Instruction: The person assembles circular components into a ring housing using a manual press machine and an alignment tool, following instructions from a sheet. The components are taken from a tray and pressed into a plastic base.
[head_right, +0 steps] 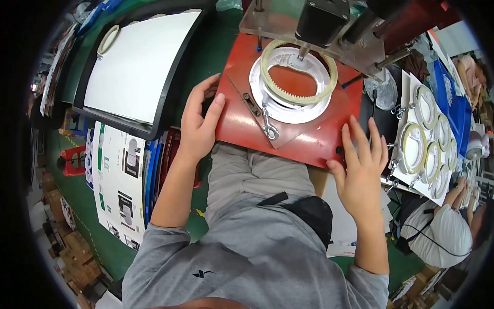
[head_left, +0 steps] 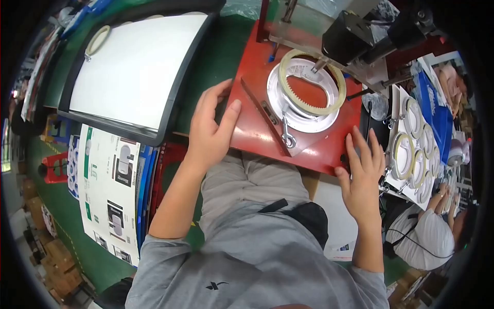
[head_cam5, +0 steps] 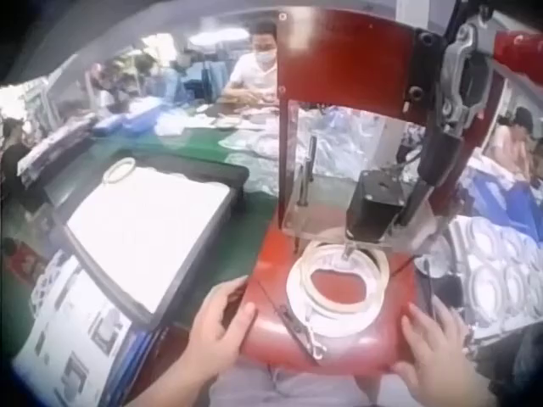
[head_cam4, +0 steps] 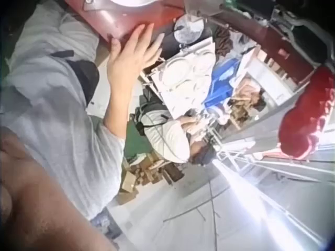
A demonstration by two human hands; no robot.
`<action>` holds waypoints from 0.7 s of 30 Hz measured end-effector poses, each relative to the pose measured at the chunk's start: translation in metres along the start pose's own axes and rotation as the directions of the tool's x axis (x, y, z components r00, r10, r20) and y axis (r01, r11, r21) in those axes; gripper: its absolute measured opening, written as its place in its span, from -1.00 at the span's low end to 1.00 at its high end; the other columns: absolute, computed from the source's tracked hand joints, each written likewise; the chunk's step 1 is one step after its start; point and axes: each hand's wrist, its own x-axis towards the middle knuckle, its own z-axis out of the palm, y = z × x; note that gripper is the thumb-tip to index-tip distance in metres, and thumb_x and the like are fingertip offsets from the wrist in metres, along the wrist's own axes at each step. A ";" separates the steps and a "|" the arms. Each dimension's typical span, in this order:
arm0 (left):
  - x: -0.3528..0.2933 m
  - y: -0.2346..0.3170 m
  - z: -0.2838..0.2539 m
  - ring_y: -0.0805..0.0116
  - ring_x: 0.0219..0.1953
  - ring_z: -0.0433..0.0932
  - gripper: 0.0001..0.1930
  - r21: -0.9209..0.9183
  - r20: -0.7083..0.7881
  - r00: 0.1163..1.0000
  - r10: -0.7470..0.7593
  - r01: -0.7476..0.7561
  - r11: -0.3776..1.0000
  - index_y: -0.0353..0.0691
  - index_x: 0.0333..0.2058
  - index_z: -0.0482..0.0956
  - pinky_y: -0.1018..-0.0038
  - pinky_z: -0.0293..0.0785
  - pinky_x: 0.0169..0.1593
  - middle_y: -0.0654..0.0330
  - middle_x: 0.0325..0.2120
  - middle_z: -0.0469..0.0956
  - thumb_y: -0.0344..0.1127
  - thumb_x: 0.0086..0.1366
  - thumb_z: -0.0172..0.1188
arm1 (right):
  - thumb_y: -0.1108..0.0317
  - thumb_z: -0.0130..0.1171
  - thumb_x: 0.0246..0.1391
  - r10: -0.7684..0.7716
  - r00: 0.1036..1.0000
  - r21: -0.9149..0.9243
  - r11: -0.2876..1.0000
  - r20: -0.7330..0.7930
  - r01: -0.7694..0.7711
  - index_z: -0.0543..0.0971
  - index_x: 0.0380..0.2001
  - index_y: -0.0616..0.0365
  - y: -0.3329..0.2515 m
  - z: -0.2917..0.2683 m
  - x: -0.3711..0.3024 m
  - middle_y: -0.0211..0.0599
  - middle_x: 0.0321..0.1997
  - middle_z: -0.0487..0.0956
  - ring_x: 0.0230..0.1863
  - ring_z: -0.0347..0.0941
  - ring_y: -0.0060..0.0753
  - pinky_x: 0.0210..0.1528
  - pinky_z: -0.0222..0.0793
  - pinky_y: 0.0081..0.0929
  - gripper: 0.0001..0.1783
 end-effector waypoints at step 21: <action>0.002 0.007 -0.005 -0.12 0.15 0.53 -0.57 0.120 0.069 0.996 0.053 -0.061 0.991 -0.43 0.12 0.51 0.22 0.43 0.25 -0.18 0.06 0.53 -0.22 0.42 0.25 | 0.59 0.13 0.29 0.028 0.894 0.456 0.867 -0.448 0.202 0.65 -0.05 0.27 -0.014 -0.016 0.037 -0.10 -0.32 0.58 -0.34 0.56 -0.19 -0.23 0.45 -0.36 -0.78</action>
